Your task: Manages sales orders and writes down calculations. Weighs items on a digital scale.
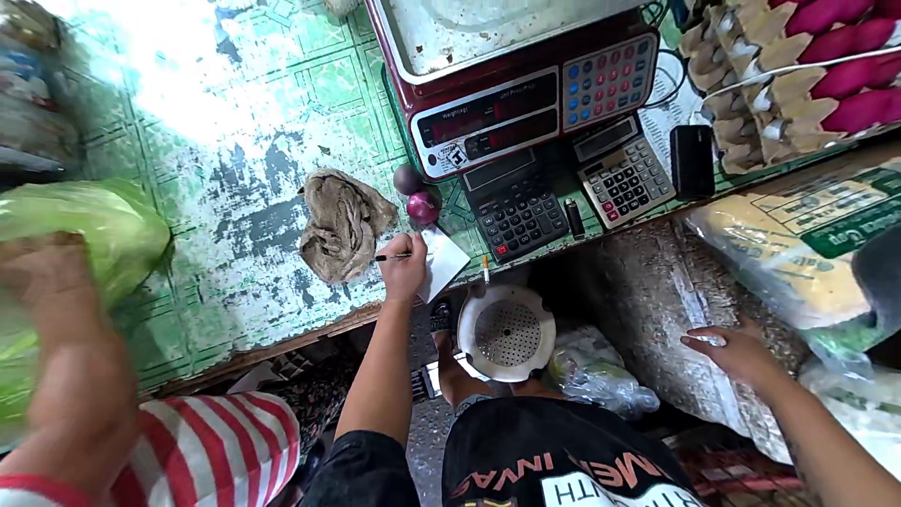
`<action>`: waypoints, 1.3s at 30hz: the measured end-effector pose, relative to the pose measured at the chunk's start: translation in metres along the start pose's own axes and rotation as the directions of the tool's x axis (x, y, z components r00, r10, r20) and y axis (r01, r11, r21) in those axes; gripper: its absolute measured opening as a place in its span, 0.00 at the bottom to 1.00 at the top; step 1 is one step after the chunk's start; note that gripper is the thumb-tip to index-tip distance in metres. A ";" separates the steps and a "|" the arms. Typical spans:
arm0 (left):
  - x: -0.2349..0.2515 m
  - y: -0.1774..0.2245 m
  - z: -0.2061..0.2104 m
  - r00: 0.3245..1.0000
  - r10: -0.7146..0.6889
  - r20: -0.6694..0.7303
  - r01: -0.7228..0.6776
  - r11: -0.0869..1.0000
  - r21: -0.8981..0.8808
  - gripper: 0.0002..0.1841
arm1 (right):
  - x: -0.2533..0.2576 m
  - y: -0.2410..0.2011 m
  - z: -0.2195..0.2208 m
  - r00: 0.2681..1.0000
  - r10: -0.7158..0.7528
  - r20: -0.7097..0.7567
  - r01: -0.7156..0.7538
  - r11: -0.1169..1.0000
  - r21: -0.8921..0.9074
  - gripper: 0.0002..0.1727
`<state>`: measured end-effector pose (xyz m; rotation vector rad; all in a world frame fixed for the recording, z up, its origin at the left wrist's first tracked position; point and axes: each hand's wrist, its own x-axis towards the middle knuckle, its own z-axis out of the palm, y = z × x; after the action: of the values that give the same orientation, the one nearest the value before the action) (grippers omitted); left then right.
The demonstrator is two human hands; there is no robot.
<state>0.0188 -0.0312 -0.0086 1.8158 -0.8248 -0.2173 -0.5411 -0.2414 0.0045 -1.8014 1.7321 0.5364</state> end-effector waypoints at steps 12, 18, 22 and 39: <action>0.002 0.009 0.006 0.994 0.002 0.112 0.009 0.995 -0.101 0.16 | -0.002 0.003 0.001 1.000 0.012 -0.006 -0.012 1.000 0.011 0.20; -0.012 0.011 0.016 0.996 -0.091 0.006 0.089 0.987 0.137 0.25 | -0.001 0.007 0.001 1.000 -0.003 0.003 0.003 1.000 0.007 0.21; -0.015 0.011 0.016 0.994 -0.084 0.069 0.062 0.961 0.271 0.26 | -0.002 0.006 0.002 1.000 -0.016 -0.003 0.016 1.000 0.027 0.23; -0.014 0.006 0.021 0.997 -0.052 0.049 0.042 0.983 0.179 0.25 | 0.001 0.011 0.004 1.000 -0.002 0.007 0.002 1.000 0.003 0.23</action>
<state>-0.0050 -0.0394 -0.0152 2.0062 -0.8621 -0.2292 -0.5513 -0.2393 -0.0003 -1.7973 1.7257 0.5381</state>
